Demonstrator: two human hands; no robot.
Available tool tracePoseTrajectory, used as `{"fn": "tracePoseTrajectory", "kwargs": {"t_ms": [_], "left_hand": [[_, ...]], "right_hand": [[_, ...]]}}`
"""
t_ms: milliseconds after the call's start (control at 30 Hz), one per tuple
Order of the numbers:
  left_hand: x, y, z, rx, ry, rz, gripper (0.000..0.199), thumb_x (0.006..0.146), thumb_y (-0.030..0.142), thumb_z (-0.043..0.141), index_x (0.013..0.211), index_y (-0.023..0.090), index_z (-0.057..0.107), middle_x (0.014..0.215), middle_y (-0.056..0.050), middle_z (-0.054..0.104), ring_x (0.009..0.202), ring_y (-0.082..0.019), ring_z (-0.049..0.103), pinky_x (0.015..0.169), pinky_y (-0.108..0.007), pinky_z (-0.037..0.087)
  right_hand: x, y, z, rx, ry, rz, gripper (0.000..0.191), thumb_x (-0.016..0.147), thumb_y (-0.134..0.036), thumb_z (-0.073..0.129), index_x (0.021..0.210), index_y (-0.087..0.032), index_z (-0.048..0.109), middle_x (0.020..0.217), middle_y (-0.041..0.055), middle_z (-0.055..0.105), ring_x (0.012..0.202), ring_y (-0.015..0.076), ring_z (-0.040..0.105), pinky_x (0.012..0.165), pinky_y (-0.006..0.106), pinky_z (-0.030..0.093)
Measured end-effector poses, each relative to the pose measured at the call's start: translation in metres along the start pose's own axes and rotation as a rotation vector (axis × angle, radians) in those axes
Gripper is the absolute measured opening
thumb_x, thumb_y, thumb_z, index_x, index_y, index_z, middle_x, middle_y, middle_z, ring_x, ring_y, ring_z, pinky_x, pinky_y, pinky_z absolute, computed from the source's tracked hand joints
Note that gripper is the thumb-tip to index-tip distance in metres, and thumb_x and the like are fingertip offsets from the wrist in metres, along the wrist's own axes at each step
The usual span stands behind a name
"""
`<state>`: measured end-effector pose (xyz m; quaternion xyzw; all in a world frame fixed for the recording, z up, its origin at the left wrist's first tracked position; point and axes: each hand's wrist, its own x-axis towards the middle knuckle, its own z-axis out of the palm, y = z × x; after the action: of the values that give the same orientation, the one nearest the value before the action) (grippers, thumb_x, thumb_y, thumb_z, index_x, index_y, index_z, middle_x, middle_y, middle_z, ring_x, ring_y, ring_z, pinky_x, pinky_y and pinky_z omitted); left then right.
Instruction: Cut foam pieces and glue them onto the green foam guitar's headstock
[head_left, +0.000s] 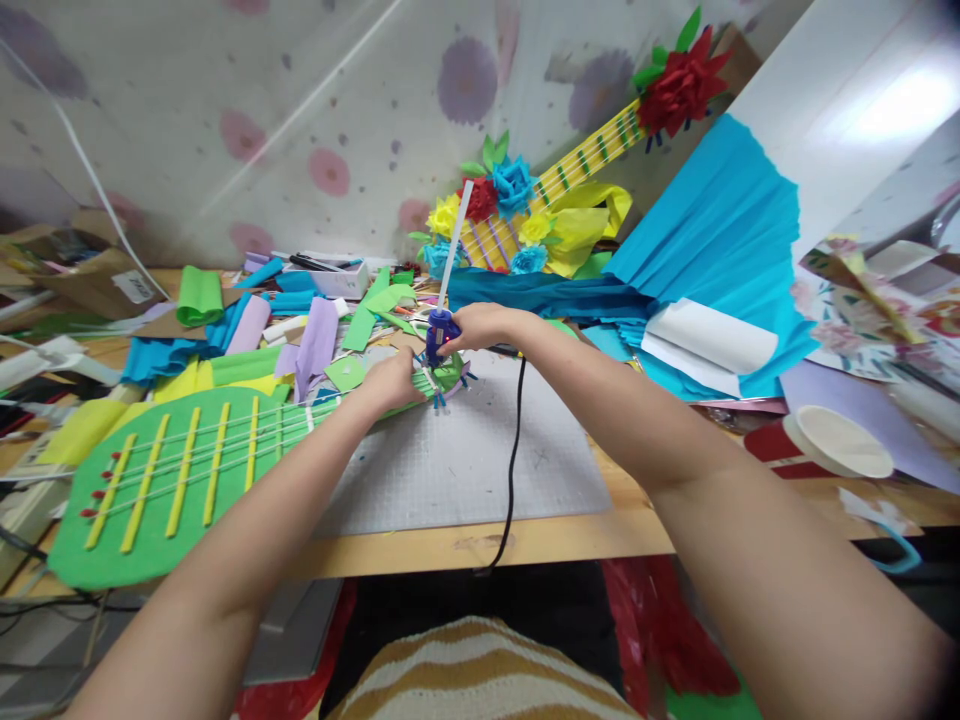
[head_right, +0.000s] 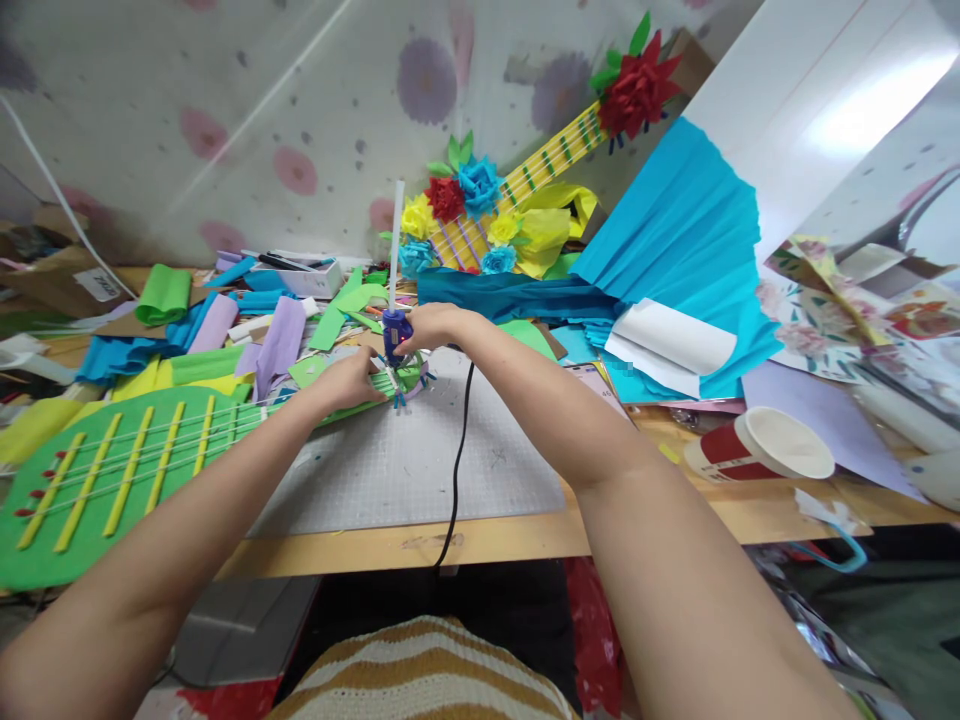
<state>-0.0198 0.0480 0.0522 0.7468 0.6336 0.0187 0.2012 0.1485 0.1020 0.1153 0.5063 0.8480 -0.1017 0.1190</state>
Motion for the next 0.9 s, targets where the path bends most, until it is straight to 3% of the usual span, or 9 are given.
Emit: {"fn": "tracePoseTrajectory", "kwargs": {"t_ms": [167,333,500,733,900], "left_hand": [[0.002,0.000,0.001,0.041,-0.003,0.015,0.070,0.053,0.045,0.070,0.110,0.019,0.040,0.109,-0.013,0.061,0.100,-0.027,0.058,0.074,-0.028,0.042],[0.001,0.000,0.000,0.046,-0.002,0.023,0.066,0.054,0.043,0.070,0.108,0.019,0.041,0.108,-0.012,0.062,0.098,-0.026,0.058,0.072,-0.028,0.043],[0.000,0.000,-0.001,0.028,-0.013,0.014,0.066,0.055,0.042,0.069,0.109,0.019,0.040,0.109,-0.012,0.061,0.099,-0.026,0.058,0.073,-0.028,0.042],[0.001,-0.003,0.000,0.028,-0.007,0.069,0.064,0.056,0.038,0.067,0.110,0.019,0.039,0.110,-0.011,0.060,0.096,-0.025,0.058,0.070,-0.027,0.043],[-0.001,-0.005,0.001,-0.002,0.011,0.095,0.060,0.058,0.040,0.066,0.108,0.019,0.040,0.110,-0.010,0.061,0.092,-0.023,0.059,0.067,-0.027,0.043]], "right_hand": [[-0.007,0.001,-0.003,0.029,-0.014,0.003,0.059,0.069,-0.065,0.052,0.099,-0.016,0.062,0.085,0.0090,0.066,0.081,0.0209,0.060,0.065,0.025,0.040],[-0.018,0.007,-0.010,0.200,0.030,-0.034,0.048,0.070,-0.057,0.056,0.096,-0.017,0.063,0.075,0.0047,0.066,0.076,0.0175,0.060,0.064,0.023,0.040],[-0.033,0.026,-0.001,0.425,0.228,-0.006,0.043,0.072,-0.053,0.055,0.094,-0.017,0.064,0.078,0.0037,0.066,0.075,0.0151,0.058,0.067,0.023,0.041],[-0.056,0.042,0.028,0.829,0.428,0.035,0.047,0.076,-0.055,0.047,0.076,-0.011,0.064,0.058,0.0040,0.058,0.046,0.0089,0.045,0.052,0.024,0.040],[-0.060,0.043,0.040,0.984,0.634,0.135,0.042,0.076,-0.052,0.048,0.080,-0.013,0.063,0.059,0.0026,0.058,0.049,0.0095,0.048,0.053,0.022,0.042]]}}
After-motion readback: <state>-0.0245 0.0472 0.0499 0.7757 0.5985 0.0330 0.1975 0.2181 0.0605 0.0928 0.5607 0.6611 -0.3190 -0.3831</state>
